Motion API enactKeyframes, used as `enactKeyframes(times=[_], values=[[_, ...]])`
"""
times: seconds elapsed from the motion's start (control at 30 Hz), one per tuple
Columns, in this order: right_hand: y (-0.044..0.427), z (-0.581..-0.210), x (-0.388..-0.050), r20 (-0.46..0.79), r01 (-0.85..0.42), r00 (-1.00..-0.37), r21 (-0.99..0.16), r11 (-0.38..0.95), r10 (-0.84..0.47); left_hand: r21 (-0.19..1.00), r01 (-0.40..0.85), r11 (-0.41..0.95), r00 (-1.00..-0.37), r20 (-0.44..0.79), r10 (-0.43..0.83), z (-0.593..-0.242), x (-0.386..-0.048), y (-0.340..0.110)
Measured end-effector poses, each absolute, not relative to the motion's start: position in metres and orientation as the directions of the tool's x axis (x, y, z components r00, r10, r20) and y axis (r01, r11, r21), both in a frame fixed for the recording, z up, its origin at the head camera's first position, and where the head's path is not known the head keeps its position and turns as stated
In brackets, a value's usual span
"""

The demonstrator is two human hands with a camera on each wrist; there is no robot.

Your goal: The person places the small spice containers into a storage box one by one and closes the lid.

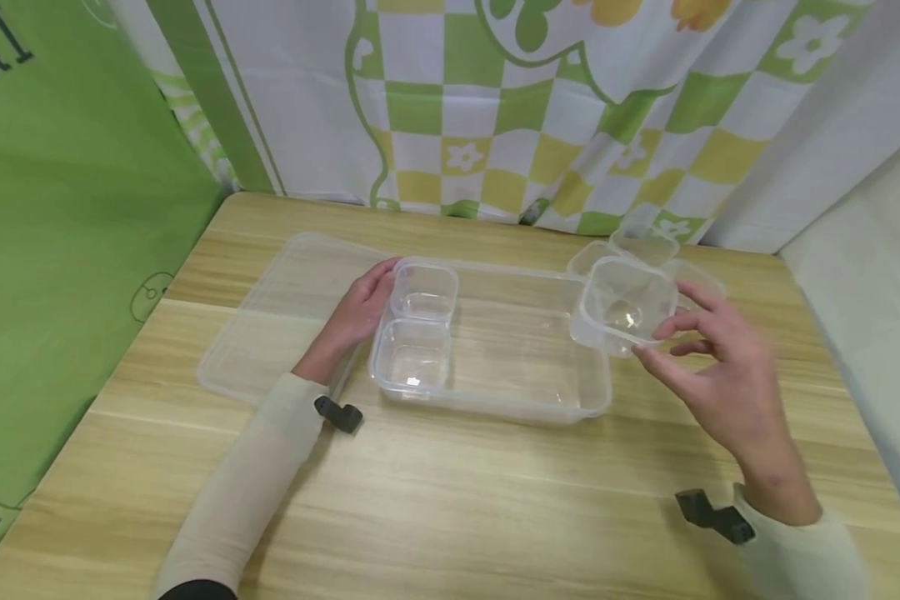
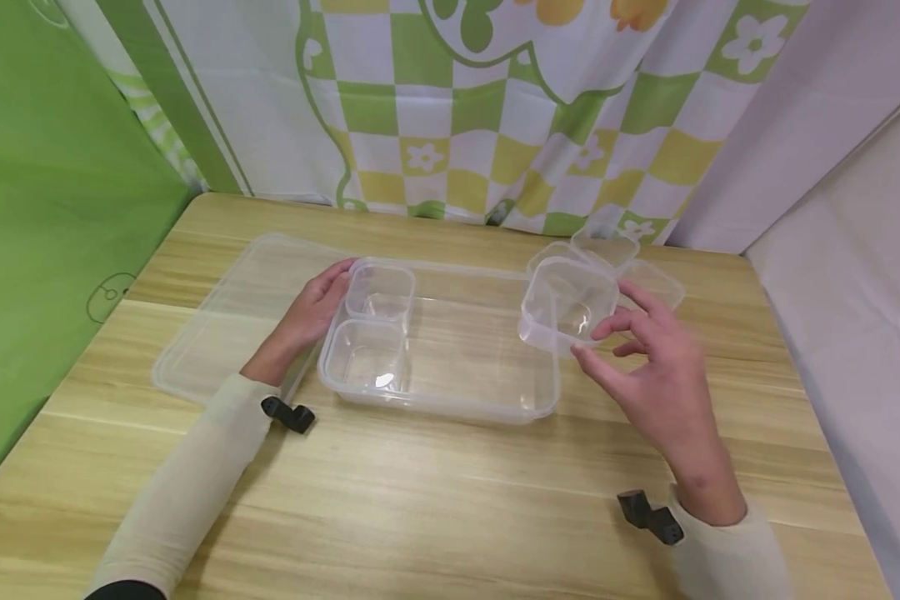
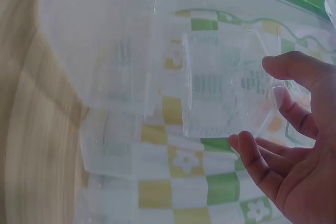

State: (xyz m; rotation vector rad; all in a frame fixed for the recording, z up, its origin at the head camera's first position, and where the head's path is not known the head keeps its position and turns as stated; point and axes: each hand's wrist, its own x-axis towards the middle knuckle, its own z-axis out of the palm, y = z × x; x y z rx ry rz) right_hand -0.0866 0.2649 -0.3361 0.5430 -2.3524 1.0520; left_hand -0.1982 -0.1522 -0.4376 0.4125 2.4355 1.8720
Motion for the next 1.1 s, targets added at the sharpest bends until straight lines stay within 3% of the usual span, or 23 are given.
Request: enactKeyframes(times=[0.37, 1.1], values=[[0.232, -0.344, -0.086, 0.563, -0.570, -0.789, -0.524, 0.632, -0.245, 0.953, 0.176, 0.247, -0.967, 0.120, 0.226, -0.437, -0.197, -0.152], [0.193, -0.372, -0.088, 0.494, -0.587, -0.805, -0.583, 0.562, -0.328, 0.956, 0.163, 0.245, -0.966, 0.104, 0.235, -0.436, -0.197, -0.152]])
